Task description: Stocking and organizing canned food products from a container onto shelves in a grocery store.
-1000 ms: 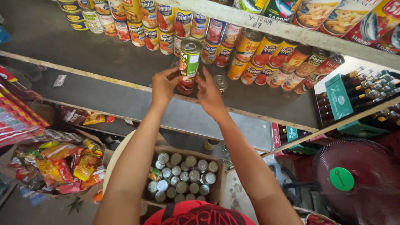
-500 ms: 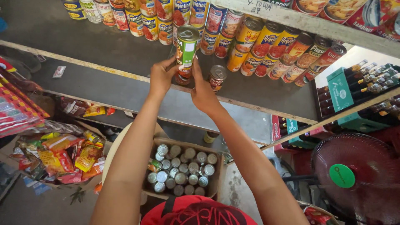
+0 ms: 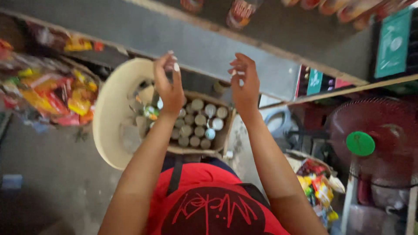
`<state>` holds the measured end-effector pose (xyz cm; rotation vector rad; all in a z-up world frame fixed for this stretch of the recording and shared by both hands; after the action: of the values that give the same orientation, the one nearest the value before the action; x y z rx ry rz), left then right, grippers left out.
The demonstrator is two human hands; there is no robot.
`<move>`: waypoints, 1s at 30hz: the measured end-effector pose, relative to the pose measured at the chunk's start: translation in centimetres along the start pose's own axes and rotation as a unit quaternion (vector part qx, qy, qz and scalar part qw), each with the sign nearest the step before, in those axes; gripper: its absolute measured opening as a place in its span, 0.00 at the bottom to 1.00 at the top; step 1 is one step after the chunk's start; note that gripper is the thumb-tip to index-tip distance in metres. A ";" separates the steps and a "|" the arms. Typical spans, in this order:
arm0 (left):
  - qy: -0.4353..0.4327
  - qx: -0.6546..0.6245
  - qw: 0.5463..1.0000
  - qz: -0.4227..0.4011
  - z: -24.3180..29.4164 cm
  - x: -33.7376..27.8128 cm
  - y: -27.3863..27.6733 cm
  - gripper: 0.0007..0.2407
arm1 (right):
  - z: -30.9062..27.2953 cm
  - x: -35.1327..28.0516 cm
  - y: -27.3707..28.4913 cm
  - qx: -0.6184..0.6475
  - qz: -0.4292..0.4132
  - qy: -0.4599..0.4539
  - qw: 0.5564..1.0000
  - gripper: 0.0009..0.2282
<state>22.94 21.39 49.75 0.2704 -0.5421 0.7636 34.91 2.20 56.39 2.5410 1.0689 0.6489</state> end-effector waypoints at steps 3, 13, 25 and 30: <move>0.147 0.003 0.988 -0.051 -3.4 -7.6 -1.3 0.13 | 6.3 -4.6 -1.2 -0.066 -0.001 -0.086 0.994 0.19; 0.400 0.243 0.858 -0.213 -14.8 -26.5 -3.6 0.19 | 25.4 -18.8 -11.4 -0.028 -0.231 -0.223 0.947 0.16; 0.486 0.322 0.749 -0.315 -12.2 -22.4 -2.9 0.28 | 25.7 -19.1 -14.7 0.030 -0.397 -0.182 0.899 0.32; 0.374 0.210 0.842 -0.327 -2.9 -12.9 -1.6 0.19 | 15.3 -13.2 -9.3 0.045 -0.369 -0.122 0.921 0.33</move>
<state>17.44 14.04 40.06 0.4975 0.4711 0.2525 29.09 -2.74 35.52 1.9613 1.8194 0.0742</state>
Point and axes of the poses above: each hand's wrist, its own x-axis towards the middle knuckle, its own y-axis out of the back of the hand, z = x × y, the point moved 3 cm from there along x, towards the middle knuckle, and after that the axes turned 14 degrees about -z, right-handed, at the moved point
